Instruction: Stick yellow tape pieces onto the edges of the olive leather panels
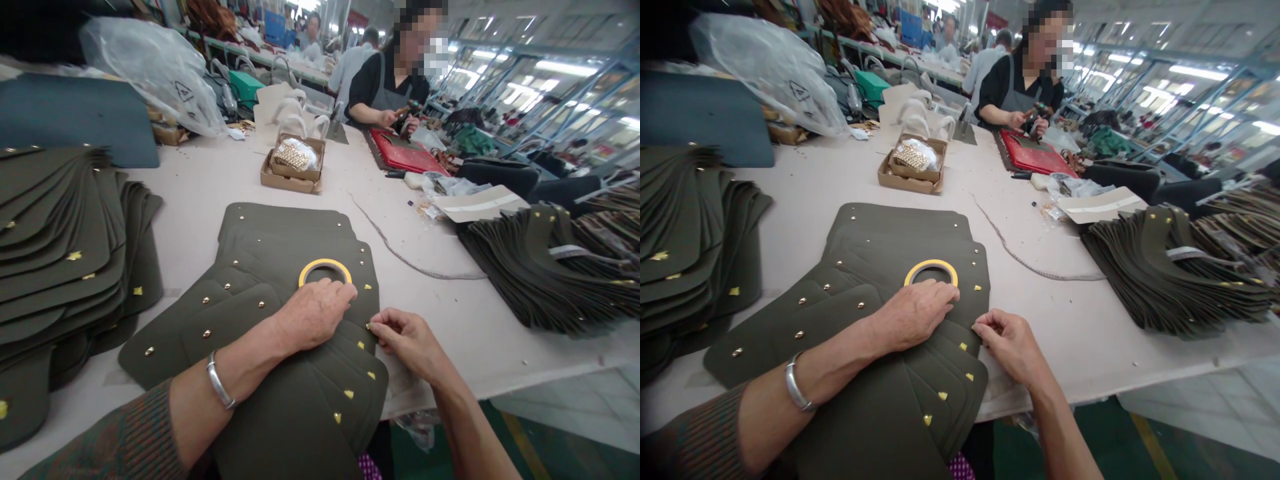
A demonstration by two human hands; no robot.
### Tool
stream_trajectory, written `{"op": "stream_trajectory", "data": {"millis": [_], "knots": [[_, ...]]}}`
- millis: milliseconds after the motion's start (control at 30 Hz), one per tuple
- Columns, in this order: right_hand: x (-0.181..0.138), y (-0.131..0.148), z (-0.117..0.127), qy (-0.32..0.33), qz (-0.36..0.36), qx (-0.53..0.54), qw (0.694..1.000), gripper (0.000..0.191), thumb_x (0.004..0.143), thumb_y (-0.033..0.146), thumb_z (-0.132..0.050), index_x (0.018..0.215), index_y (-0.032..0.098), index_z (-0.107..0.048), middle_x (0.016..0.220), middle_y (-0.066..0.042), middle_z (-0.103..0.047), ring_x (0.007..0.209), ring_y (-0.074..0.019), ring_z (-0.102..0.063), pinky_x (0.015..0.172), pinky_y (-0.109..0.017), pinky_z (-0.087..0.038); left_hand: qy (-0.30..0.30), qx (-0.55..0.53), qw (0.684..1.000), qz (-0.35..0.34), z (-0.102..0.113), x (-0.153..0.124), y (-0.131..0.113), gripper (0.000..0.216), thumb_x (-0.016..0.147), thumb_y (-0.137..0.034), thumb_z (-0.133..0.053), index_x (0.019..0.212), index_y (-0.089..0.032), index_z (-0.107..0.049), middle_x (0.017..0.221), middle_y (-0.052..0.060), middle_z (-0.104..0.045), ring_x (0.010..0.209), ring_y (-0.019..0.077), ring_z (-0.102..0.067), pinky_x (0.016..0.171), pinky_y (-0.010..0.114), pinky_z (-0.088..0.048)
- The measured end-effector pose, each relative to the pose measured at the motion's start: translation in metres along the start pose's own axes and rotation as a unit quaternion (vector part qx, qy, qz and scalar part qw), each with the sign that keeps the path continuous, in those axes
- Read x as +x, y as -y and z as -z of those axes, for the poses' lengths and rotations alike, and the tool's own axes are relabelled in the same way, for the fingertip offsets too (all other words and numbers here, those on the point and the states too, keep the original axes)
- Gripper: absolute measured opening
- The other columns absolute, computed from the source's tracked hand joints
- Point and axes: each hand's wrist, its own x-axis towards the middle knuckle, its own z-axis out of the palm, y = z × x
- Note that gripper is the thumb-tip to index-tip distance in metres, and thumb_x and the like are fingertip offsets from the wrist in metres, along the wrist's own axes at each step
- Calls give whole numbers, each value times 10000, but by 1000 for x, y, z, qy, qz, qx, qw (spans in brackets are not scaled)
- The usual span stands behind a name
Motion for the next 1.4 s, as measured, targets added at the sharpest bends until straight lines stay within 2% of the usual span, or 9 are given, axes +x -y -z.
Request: {"op": "stream_trajectory", "data": {"millis": [233, 333, 433, 567, 667, 1000, 1167, 1267, 1400], "knots": [[1, 12, -6, -14, 75, -167, 983, 172, 806, 249, -535, 732, 187, -676, 674, -11, -684, 617, -146, -608, 578, -257, -431, 9, 11, 1000, -14, -2, -1, 0, 144, 910, -150, -421, 1018, -184, -511, 923, 46, -611, 843, 203, -547, 734, 333, -463], [0, 15, -5, -36, 94, -224, 969, 141, 807, 252, -557, 882, 195, -662, 624, 14, -661, 570, -145, -600, 554, -257, -418, 11, 21, 1000, -14, -1, -3, -1, 142, 907, -149, -431, 1016, -185, -515, 912, 45, -612, 838, 201, -541, 727, 325, -458], [-5, 11, 0, -83, 110, -253, 957, 218, 819, 296, -588, 1013, 198, -609, 638, 23, -659, 557, -149, -598, 557, -262, -428, 11, 31, 999, -13, 0, -3, -1, 130, 909, -149, -435, 1002, -185, -518, 895, 43, -613, 830, 202, -536, 720, 321, -456], [-19, 0, 3, -122, 189, -285, 932, 156, 888, 301, -514, 845, 213, -636, 790, -29, -698, 695, -167, -643, 638, -271, -463, 0, 28, 999, -21, 2, -3, -2, 111, 909, -157, -445, 988, -185, -519, 886, 39, -615, 826, 199, -537, 718, 314, -455], [-25, -5, -2, -108, 220, -316, 917, 167, 904, 254, -489, 860, 212, -645, 818, -36, -694, 741, -170, -647, 670, -271, -466, -17, 26, 999, -29, 3, -3, -1, 92, 911, -179, -461, 981, -184, -520, 882, 36, -617, 814, 194, -537, 717, 309, -453], [-14, 4, -21, -121, 174, -365, 906, 171, 891, 252, -515, 786, 206, -643, 741, -24, -650, 655, -164, -614, 638, -275, -430, -48, -5, 998, -45, 3, -4, 0, 114, 937, -216, -425, 925, -184, -534, 829, 25, -617, 786, 172, -555, 717, 288, -461], [-6, 13, -24, -114, 143, -322, 929, 155, 847, 233, -532, 749, 211, -649, 739, -18, -657, 657, -159, -610, 628, -262, -429, -142, -59, 988, -11, 6, -3, 9, 185, 966, -219, -375, 969, -172, -554, 868, 37, -647, 840, 154, -616, 782, 282, -499], [-7, 18, -19, -75, 109, -287, 949, 203, 849, 258, -528, 709, 208, -665, 673, -10, -665, 622, -157, -605, 573, -253, -407, -192, -86, 978, 2, 12, -4, 16, 177, 963, -209, -398, 1034, -184, -558, 940, 36, -678, 898, 145, -642, 833, 275, -512], [-12, 25, -6, 12, 105, -293, 950, 309, 863, 285, -526, 589, 199, -642, 554, -2, -637, 511, -137, -557, 469, -241, -321, -195, -109, 975, -3, 17, -5, 17, 215, 953, -213, -431, 1132, -211, -550, 1053, 23, -691, 965, 137, -654, 865, 259, -522]]}}
